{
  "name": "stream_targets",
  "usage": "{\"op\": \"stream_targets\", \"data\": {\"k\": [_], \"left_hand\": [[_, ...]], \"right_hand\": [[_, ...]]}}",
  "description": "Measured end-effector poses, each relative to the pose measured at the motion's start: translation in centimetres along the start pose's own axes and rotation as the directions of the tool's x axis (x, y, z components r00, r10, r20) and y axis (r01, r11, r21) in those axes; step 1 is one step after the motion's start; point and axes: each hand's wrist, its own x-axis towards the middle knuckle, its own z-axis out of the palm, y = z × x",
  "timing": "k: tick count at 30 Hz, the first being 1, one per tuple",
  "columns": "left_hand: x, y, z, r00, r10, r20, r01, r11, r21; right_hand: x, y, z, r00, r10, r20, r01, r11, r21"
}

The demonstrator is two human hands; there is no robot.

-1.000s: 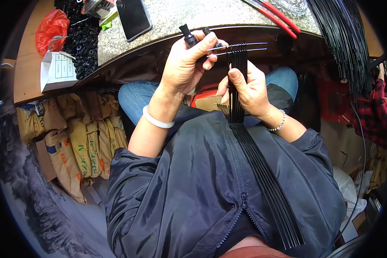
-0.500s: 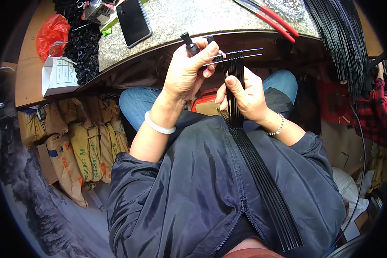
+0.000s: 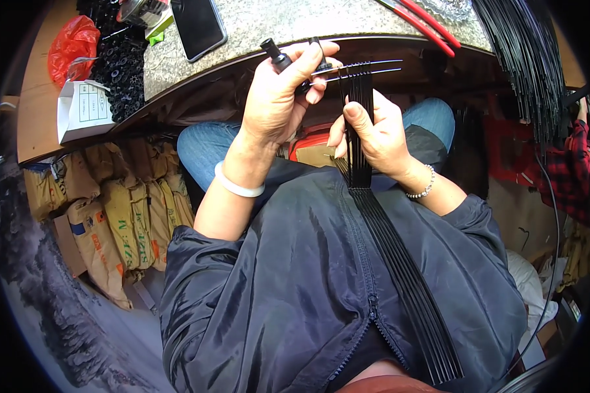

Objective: Assembling and crimping wire bundles using a jig and hand tools.

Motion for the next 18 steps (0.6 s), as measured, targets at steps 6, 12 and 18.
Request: {"op": "stream_targets", "data": {"k": [6,12,18], "left_hand": [[0.03,0.35,0.19,0.998,0.022,0.053,-0.020,0.999,-0.044],[0.30,0.07,0.13,0.993,0.055,0.109,-0.046,0.996,-0.082],[0.23,-0.06,-0.01,0.999,-0.033,0.016,0.035,0.993,-0.109]], "right_hand": [[0.12,-0.24,0.02,1.000,-0.008,-0.002,0.008,1.000,-0.002],[0.14,-0.37,0.02,1.000,-0.010,-0.003,0.010,1.000,0.011],[0.10,-0.22,-0.13,1.000,-0.014,-0.003,0.014,1.000,0.022]]}}
